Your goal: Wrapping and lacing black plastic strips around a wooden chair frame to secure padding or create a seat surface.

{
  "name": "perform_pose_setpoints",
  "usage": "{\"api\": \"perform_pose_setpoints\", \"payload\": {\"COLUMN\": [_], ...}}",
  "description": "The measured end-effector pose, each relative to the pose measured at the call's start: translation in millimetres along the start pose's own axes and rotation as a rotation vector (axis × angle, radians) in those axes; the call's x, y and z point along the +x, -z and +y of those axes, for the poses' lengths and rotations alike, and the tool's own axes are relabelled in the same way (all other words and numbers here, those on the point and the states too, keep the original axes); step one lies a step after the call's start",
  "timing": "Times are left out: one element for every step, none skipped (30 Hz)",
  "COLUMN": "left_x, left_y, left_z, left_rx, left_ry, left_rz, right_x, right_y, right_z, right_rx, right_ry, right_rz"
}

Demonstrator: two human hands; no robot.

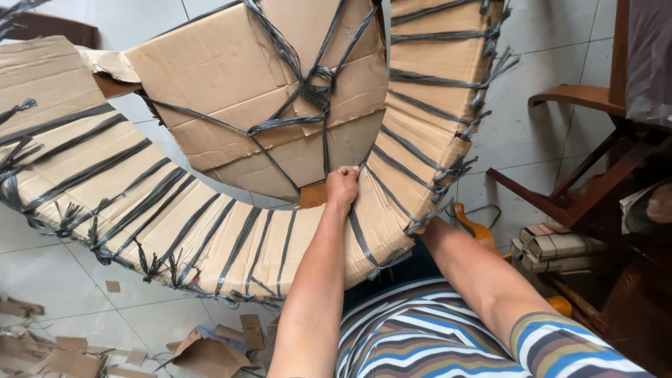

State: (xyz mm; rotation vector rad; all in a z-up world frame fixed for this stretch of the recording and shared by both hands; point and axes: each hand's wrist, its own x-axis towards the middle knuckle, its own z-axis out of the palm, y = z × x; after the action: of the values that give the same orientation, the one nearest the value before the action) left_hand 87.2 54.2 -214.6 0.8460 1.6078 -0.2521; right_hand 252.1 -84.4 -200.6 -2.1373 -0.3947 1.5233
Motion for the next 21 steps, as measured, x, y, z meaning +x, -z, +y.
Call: {"api": "perform_pose_setpoints", "payload": {"left_x": [-3.5,-2.2,-2.2,-9.3,-17.2,-27.6,-41.9,-58.1,-75.4,-92.2,-110.2,-120.9,-127.4,-136.6,-144.8,-162.4,-179.8,-199.0,-211.7,-221.9,-232.0], "left_y": [-0.1,2.6,5.3,9.7,14.1,18.0,27.1,38.1,49.5,58.5,67.3,72.9,81.7,88.0,94.7,99.0,103.7,111.6,112.2,115.0,118.1], "left_z": [-2.0,2.0,5.9,14.4,21.7,24.9,35.0,44.4,53.4,54.5,55.8,69.0,66.7,59.7,51.8,55.3,57.8,58.5,59.3,61.2,62.8], "left_rx": [0.004,-0.051,-0.106,-0.105,-0.33,-0.557,-0.558,-0.555,-0.552,-0.547,-0.68,-0.814,-0.81,-0.79,-0.77,-0.766,-0.684,-0.596,-0.588,-0.47,-0.352], "left_ry": [0.007,-0.003,-0.012,-0.019,-0.048,-0.071,-0.072,-0.157,-0.242,-0.238,-0.32,-0.424,-0.443,-0.505,-0.567,-0.577,-0.63,-0.678,-0.685,-0.743,-0.8], "left_rz": [-0.001,0.008,0.017,0.019,0.025,0.029,0.029,0.063,0.097,0.104,0.095,0.07,0.06,0.031,0.001,-0.016,-0.042,-0.063,-0.075,-0.082,-0.087], "right_x": [-2.6,2.0,5.6,7.8,9.3,7.3,2.3,-3.1,-8.5,-19.9,-30.9,-23.2,-37.6,-60.5,-83.4,-103.4,-123.7,-146.1,-159.6,-169.0,-178.7], "right_y": [1.5,2.4,3.8,8.2,12.0,15.1,18.5,19.7,19.9,24.2,21.6,13.5,24.1,35.8,46.4,53.2,59.1,61.1,64.4,65.6,66.3], "right_z": [6.4,7.8,8.9,12.5,16.5,22.8,28.5,33.0,37.1,52.7,64.0,62.3,35.0,12.9,-8.2,-18.3,-27.8,-37.0,-39.7,-43.9,-48.0], "right_rx": [-0.026,-0.049,-0.073,-0.098,-0.124,-0.152,-0.181,-0.208,-0.235,-0.258,-0.28,-0.303,-0.298,-0.249,-0.197,-0.192,-0.296,-0.395,-0.386,-0.373,-0.361], "right_ry": [0.009,0.032,0.054,0.076,0.098,0.116,0.133,0.151,0.169,0.184,0.199,0.228,0.24,0.128,0.018,0.021,0.017,0.009,0.008,0.04,0.073], "right_rz": [-0.015,-0.026,-0.038,-0.047,-0.055,-0.066,-0.077,-0.093,-0.109,-0.128,-0.146,-0.142,-0.126,-0.165,-0.204,-0.186,-0.143,-0.105,-0.093,-0.061,-0.028]}}
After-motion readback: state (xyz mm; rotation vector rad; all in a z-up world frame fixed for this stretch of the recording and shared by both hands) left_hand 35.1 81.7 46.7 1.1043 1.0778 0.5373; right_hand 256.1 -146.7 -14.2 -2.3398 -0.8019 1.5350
